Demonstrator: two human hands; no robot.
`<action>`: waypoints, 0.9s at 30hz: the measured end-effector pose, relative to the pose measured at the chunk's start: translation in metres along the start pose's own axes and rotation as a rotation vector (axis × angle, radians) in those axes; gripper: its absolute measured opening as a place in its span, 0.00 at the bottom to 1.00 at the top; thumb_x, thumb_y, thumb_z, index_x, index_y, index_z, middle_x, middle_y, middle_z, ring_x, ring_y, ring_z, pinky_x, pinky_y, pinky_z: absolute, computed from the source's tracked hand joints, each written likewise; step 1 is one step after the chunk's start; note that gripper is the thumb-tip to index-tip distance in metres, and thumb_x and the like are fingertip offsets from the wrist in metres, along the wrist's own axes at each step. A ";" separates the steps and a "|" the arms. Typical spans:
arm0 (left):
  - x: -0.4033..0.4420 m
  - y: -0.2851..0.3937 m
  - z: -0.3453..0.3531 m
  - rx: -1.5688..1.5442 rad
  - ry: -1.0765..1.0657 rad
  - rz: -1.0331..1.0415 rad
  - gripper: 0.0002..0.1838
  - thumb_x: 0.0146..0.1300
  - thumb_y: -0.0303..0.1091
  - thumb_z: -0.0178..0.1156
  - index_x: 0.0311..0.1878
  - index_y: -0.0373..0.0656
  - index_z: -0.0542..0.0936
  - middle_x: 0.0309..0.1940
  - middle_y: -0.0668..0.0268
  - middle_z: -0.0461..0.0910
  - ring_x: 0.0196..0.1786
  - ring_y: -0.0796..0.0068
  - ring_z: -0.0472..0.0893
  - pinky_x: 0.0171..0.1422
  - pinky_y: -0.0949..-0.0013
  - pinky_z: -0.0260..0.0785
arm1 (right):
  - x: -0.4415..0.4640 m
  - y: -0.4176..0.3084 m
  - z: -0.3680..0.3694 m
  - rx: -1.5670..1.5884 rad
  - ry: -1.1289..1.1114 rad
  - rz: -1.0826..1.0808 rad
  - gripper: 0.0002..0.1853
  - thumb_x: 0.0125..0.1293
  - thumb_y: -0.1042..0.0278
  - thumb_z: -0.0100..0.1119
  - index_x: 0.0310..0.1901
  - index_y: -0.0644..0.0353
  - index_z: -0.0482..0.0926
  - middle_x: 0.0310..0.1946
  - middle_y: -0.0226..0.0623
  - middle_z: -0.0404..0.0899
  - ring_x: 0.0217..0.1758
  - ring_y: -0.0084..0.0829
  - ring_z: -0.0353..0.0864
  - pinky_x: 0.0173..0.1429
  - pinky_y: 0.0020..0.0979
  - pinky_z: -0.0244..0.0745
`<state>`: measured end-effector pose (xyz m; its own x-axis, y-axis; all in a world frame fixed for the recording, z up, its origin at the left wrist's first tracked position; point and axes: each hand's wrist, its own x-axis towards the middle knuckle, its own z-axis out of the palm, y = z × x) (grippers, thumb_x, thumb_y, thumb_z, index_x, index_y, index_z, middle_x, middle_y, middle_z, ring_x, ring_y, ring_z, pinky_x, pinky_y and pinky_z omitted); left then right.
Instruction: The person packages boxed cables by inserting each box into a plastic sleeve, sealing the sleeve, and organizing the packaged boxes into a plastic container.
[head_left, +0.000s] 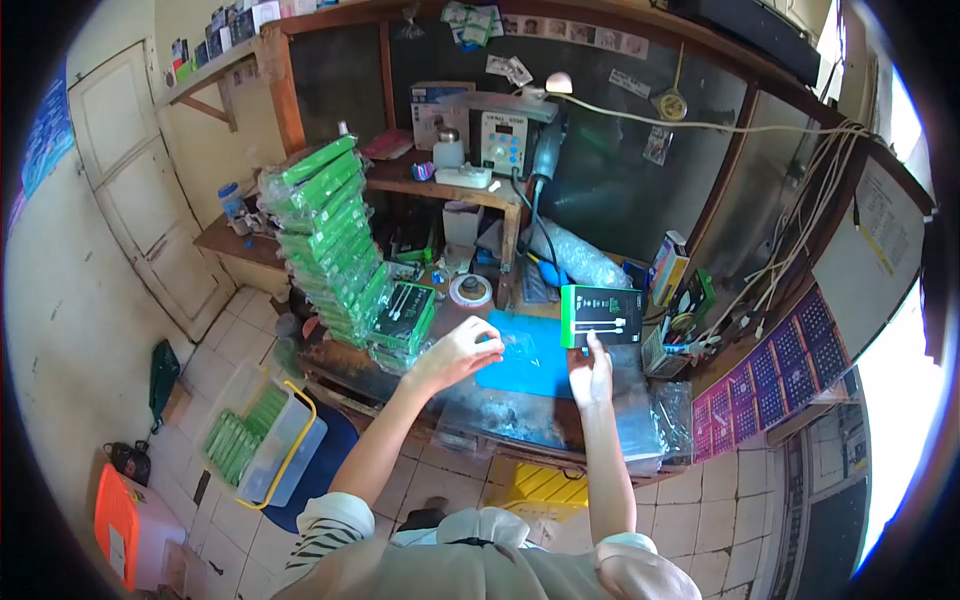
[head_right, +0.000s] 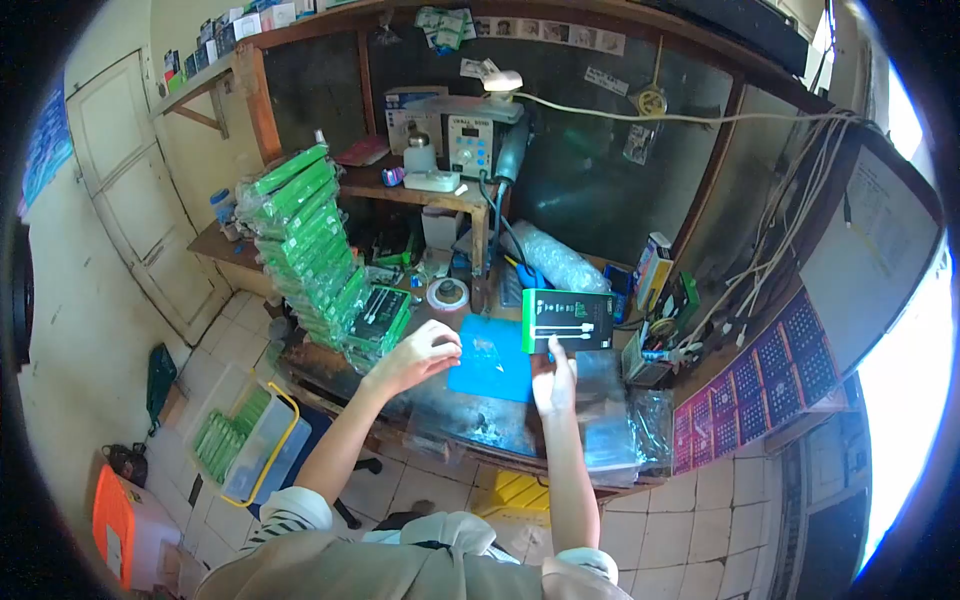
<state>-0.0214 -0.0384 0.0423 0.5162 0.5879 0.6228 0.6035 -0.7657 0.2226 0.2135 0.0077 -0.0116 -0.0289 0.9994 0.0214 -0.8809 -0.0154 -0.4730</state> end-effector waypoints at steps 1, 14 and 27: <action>0.002 -0.002 -0.002 0.007 0.005 0.003 0.08 0.51 0.28 0.63 0.34 0.41 0.75 0.38 0.65 0.74 0.46 0.64 0.73 0.50 0.66 0.69 | -0.002 0.003 0.007 -0.034 -0.031 0.005 0.19 0.58 0.77 0.58 0.51 0.58 0.68 0.46 0.36 0.73 0.48 0.31 0.74 0.51 0.29 0.74; -0.010 -0.029 -0.014 -0.035 -0.005 0.078 0.08 0.52 0.31 0.62 0.34 0.42 0.75 0.39 0.65 0.74 0.47 0.64 0.72 0.50 0.66 0.68 | -0.003 0.032 0.042 -0.801 -0.104 -0.007 0.27 0.45 0.71 0.71 0.49 0.63 0.71 0.43 0.32 0.76 0.45 0.24 0.74 0.52 0.27 0.68; -0.011 -0.057 -0.019 -0.074 -0.041 0.172 0.08 0.53 0.32 0.62 0.36 0.46 0.76 0.38 0.65 0.75 0.47 0.65 0.72 0.51 0.66 0.68 | -0.010 0.009 0.034 -1.118 -0.230 0.094 0.35 0.45 0.70 0.72 0.56 0.62 0.64 0.50 0.35 0.73 0.54 0.28 0.71 0.59 0.30 0.64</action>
<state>-0.0735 -0.0064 0.0370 0.6333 0.4552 0.6259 0.4582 -0.8723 0.1708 0.1899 -0.0037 0.0144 -0.2597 0.9643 0.0510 0.0390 0.0632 -0.9972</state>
